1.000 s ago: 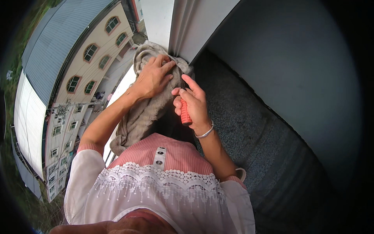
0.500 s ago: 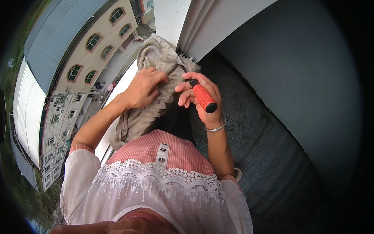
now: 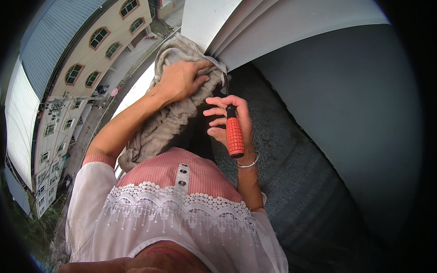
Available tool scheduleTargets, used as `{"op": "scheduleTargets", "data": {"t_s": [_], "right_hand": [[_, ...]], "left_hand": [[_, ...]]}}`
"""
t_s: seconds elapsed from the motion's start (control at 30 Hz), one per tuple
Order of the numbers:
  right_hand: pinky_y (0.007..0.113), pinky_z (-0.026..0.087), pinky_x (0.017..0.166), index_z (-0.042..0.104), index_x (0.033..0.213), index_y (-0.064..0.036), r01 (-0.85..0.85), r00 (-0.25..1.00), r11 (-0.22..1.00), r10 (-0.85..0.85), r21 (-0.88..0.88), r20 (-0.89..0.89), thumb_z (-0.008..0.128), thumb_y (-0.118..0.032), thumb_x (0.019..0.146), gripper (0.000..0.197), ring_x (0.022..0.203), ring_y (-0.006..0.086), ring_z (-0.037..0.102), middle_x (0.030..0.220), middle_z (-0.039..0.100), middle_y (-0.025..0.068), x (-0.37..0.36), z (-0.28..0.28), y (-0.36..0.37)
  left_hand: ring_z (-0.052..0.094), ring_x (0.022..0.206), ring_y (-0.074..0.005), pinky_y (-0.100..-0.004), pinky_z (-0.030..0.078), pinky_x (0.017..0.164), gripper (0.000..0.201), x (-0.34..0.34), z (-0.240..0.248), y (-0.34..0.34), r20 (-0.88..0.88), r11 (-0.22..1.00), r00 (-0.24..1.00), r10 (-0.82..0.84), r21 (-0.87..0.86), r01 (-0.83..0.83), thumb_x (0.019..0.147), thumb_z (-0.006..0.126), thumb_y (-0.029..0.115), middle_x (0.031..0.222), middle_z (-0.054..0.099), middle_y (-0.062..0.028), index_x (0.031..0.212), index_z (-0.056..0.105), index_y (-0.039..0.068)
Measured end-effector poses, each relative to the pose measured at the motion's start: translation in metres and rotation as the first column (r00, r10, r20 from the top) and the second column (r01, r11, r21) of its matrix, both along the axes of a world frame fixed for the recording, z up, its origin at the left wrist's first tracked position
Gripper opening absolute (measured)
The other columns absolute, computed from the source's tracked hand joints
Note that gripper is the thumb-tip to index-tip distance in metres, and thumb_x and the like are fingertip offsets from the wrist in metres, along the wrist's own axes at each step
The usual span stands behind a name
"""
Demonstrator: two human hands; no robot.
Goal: The person cleans a window frame using a cloth and a screwdriver. They wipe the frame with the cloth and use the screwdriver to scrape or remove debris from the frame's grooves.
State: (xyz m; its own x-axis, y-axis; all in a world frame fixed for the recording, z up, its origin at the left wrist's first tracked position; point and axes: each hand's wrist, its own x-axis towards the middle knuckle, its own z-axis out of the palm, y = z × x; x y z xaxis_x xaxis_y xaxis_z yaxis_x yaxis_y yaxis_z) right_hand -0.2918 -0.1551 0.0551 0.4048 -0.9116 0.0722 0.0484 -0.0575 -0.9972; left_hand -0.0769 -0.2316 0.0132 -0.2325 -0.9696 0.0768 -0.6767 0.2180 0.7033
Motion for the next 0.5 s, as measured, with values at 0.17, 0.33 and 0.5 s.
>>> {"op": "scheduleTargets", "data": {"t_s": [0.17,0.33,0.5], "right_hand": [[0.027,0.056,0.070,0.065,0.110,-0.0030,0.143,0.916,0.935,-0.250,-0.325,-0.315,0.071,-0.006,0.090,0.020,0.077,0.0135,0.070,0.092,0.075,0.0081,0.009,0.012,-0.002],[0.032,0.055,0.067,0.068,0.106,-0.0022,0.224,0.882,0.893,-0.356,-0.391,-0.309,0.066,-0.002,0.090,0.016,0.070,0.0179,0.068,0.085,0.072,0.0094,0.028,0.000,-0.027],[0.038,0.052,0.081,0.068,0.108,-0.0007,0.020,0.695,0.717,-0.511,-0.697,-0.506,0.069,-0.005,0.085,0.023,0.092,0.0285,0.064,0.105,0.061,0.0146,0.042,0.007,-0.046]], "left_hand": [[0.071,0.084,-0.0402,-0.0508,0.055,0.072,0.034,0.012,-0.008,-0.007,0.077,0.997,0.996,0.043,-0.067,-0.037,0.091,0.068,0.024,0.087,0.074,-0.0189,0.124,0.072,0.019],[0.070,0.087,-0.0392,-0.0489,0.055,0.075,0.035,0.008,-0.003,-0.010,0.138,0.999,0.990,0.019,-0.047,-0.012,0.090,0.069,0.022,0.089,0.073,-0.0173,0.125,0.071,0.015],[0.065,0.104,-0.0388,-0.0472,0.054,0.085,0.035,-0.009,-0.003,0.013,-0.298,0.889,0.948,-0.113,-0.456,-0.037,0.081,0.072,0.008,0.108,0.069,-0.0180,0.115,0.068,0.001]]}}
